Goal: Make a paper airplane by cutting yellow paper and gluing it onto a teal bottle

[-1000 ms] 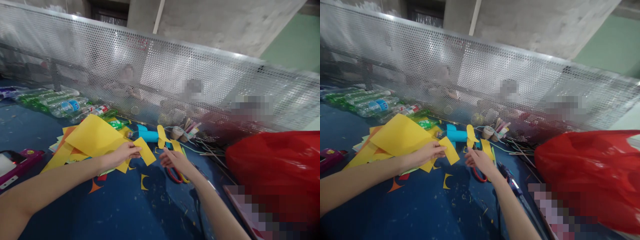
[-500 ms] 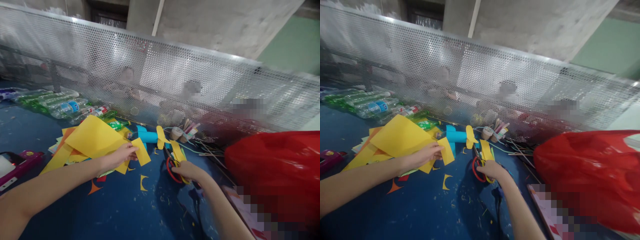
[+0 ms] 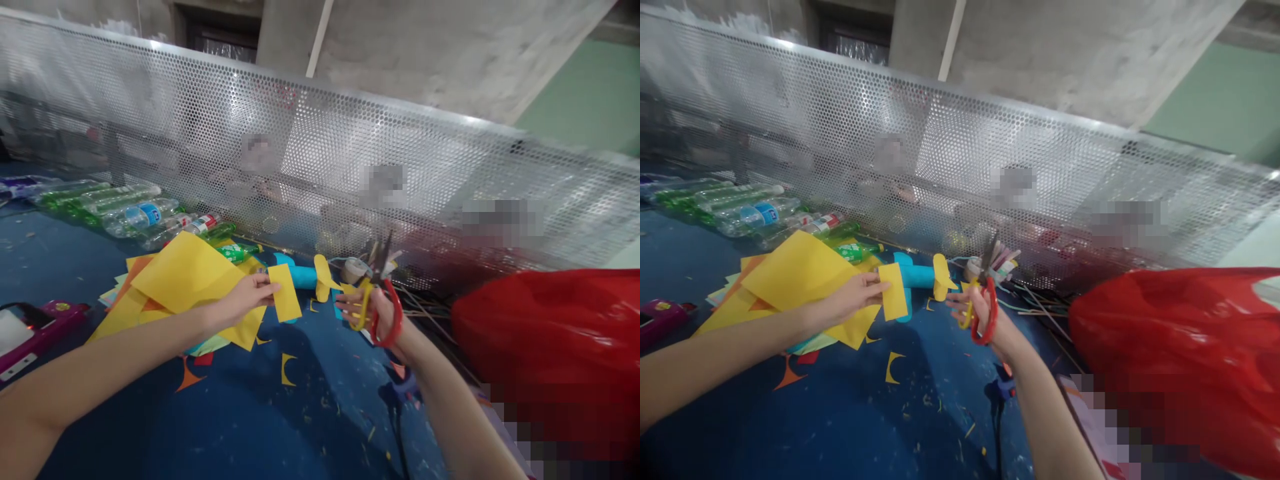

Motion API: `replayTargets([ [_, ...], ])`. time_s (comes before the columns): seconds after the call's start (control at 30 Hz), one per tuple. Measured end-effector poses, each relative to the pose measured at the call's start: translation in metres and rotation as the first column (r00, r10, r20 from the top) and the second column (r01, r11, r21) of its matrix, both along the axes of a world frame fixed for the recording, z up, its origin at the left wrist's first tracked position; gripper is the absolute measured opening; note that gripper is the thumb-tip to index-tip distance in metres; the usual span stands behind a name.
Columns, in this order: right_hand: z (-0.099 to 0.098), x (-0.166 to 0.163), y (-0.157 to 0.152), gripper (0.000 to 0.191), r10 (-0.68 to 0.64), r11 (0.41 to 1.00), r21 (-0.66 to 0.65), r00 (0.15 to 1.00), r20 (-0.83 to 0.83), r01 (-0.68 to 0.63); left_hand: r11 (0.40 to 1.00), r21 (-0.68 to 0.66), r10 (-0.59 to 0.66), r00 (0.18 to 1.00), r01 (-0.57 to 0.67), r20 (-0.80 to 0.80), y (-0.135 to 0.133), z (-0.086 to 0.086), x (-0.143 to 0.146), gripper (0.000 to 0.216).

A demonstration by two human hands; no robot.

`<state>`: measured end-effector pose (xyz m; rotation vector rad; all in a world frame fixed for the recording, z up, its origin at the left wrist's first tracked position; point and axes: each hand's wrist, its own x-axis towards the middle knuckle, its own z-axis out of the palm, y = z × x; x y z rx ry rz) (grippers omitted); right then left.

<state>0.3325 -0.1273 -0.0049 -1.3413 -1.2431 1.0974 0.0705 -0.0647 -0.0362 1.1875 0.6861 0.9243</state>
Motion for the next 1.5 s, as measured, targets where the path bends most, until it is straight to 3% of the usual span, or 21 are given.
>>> replayTargets([
  [0.07, -0.007, -0.021, -0.001, 0.067, 0.092, 0.995, -0.028, 0.996, -0.011, -0.093, 0.998, 0.044, 0.046, 0.998, -0.048, 0.048, 0.003, 0.005, -0.002, 0.027],
  [0.3, -0.016, -0.074, -0.025, 0.056, 0.246, 0.968, -0.027, 0.934, 0.261, -0.248, 0.964, 0.098, 0.223, 0.953, -0.246, 0.204, 0.016, 0.013, -0.008, 0.032],
  [0.5, -0.006, -0.077, -0.036, 0.046, 0.298, 0.952, -0.077, 0.842, 0.450, -0.296, 0.951, 0.213, 0.177, 0.961, -0.222, 0.214, 0.019, 0.023, -0.012, 0.034],
  [0.87, -0.012, -0.078, -0.036, 0.044, 0.280, 0.954, -0.055, 0.813, 0.511, -0.294, 0.907, 0.310, 0.274, 0.958, -0.286, 0.085, 0.019, 0.024, -0.015, 0.027],
  [1.03, -0.010, -0.081, -0.039, 0.041, 0.275, 0.948, -0.035, 0.757, 0.592, -0.317, 0.875, 0.361, 0.325, 0.944, -0.323, 0.057, 0.019, 0.022, -0.016, 0.025],
  [1.5, -0.003, -0.087, -0.041, 0.045, 0.286, 0.935, -0.031, 0.702, 0.652, -0.353, 0.861, 0.453, 0.254, 0.967, -0.229, 0.005, 0.009, 0.025, -0.012, 0.019],
])
